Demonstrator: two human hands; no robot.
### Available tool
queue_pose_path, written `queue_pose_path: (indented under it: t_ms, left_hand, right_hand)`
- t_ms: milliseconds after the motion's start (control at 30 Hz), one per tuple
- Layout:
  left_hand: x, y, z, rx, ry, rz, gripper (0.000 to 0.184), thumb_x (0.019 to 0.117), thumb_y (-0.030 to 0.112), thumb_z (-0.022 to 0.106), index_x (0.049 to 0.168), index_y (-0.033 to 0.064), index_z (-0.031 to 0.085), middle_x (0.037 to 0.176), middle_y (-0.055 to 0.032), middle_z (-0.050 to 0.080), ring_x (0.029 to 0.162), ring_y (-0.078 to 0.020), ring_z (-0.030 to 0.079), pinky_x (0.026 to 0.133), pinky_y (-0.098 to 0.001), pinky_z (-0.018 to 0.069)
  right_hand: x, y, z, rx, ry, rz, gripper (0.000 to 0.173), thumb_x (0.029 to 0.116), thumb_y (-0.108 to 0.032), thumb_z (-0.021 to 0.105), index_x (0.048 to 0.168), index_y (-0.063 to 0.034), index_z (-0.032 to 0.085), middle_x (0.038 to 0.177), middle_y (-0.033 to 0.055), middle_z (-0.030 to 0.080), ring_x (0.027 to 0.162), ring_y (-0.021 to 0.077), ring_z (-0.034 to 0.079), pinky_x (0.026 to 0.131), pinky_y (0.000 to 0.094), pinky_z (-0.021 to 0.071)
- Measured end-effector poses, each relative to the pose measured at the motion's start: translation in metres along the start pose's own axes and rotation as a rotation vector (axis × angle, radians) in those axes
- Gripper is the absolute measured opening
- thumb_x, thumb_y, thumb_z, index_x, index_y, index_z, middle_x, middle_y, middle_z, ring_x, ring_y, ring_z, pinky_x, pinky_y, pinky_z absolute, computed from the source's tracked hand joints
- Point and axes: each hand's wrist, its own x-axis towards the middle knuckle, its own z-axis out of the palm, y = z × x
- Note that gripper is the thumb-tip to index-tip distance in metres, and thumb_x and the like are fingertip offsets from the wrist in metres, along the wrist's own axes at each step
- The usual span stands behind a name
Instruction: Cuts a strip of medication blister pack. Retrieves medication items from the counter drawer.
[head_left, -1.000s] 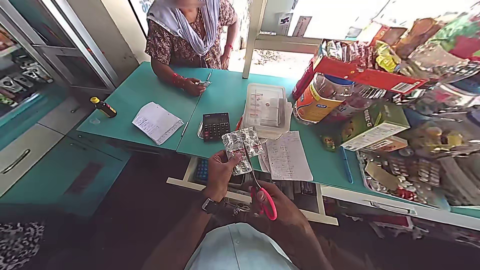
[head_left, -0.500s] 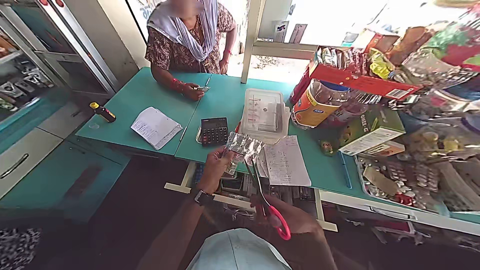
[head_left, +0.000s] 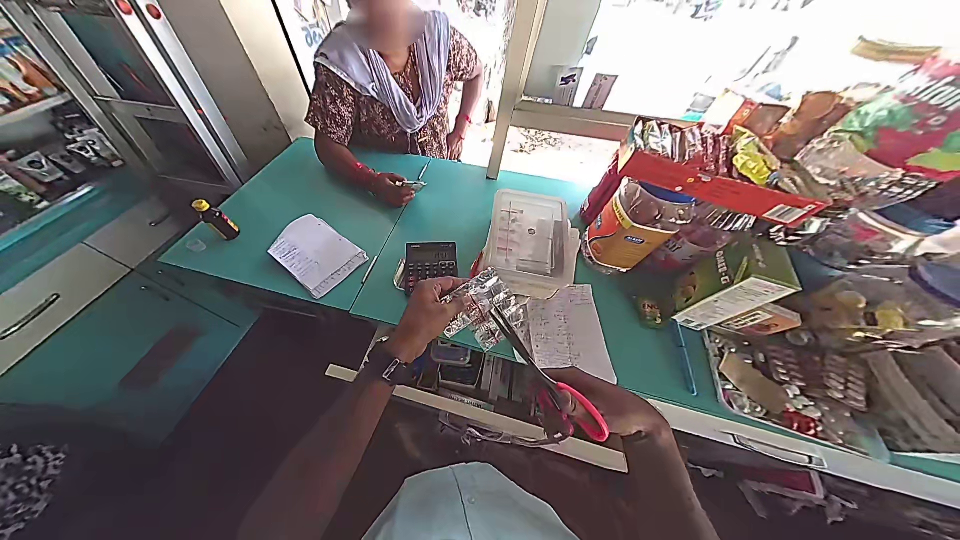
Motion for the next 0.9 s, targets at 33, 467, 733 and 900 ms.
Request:
queue_pose_path:
  t_ms: [33, 467, 733, 900]
  left_hand:
    - [-0.001, 0.001, 0.001, -0.005, 0.0, 0.0, 0.025, 0.0971, 0.007, 0.067, 0.121, 0.0008, 0.07, 0.108, -0.0098, 0.074, 0.096, -0.0111, 0.071, 0.089, -0.0292, 0.058]
    - [-0.003, 0.001, 0.008, -0.099, 0.016, -0.075, 0.024, 0.0968, 0.005, 0.066, 0.12, 0.0, 0.071, 0.11, -0.0117, 0.074, 0.097, -0.0145, 0.072, 0.088, -0.0316, 0.059]
    - [-0.001, 0.002, 0.009, -0.13, 0.01, -0.093, 0.024, 0.0972, 0.004, 0.066, 0.12, -0.0012, 0.071, 0.107, -0.012, 0.074, 0.094, -0.0145, 0.072, 0.086, -0.0308, 0.0594]
    - [0.0, -0.001, 0.007, -0.126, 0.001, -0.106, 0.024, 0.0967, 0.003, 0.066, 0.119, -0.0023, 0.071, 0.106, -0.0125, 0.075, 0.093, -0.0148, 0.072, 0.086, -0.0313, 0.0597]
  right_hand:
    - [0.002, -0.002, 0.0, 0.002, 0.008, -0.001, 0.058, 0.0911, -0.07, 0.06, 0.118, -0.019, 0.066, 0.069, -0.008, 0.063, 0.06, 0.0038, 0.063, 0.061, 0.0243, 0.0571]
    - [0.011, -0.003, 0.001, 0.057, 0.093, -0.009, 0.059, 0.089, -0.067, 0.066, 0.119, -0.0168, 0.068, 0.065, -0.01, 0.059, 0.055, 0.0022, 0.058, 0.054, 0.0217, 0.0538]
    - [0.013, -0.006, 0.004, 0.062, 0.156, 0.016, 0.058, 0.0881, -0.068, 0.067, 0.115, -0.0167, 0.07, 0.062, -0.0114, 0.055, 0.05, 0.0014, 0.055, 0.05, 0.0206, 0.0512]
    - [0.015, -0.004, 0.004, 0.027, 0.175, 0.022, 0.053, 0.0883, -0.066, 0.068, 0.105, -0.0161, 0.07, 0.06, -0.0102, 0.055, 0.048, 0.0015, 0.053, 0.046, 0.0194, 0.048]
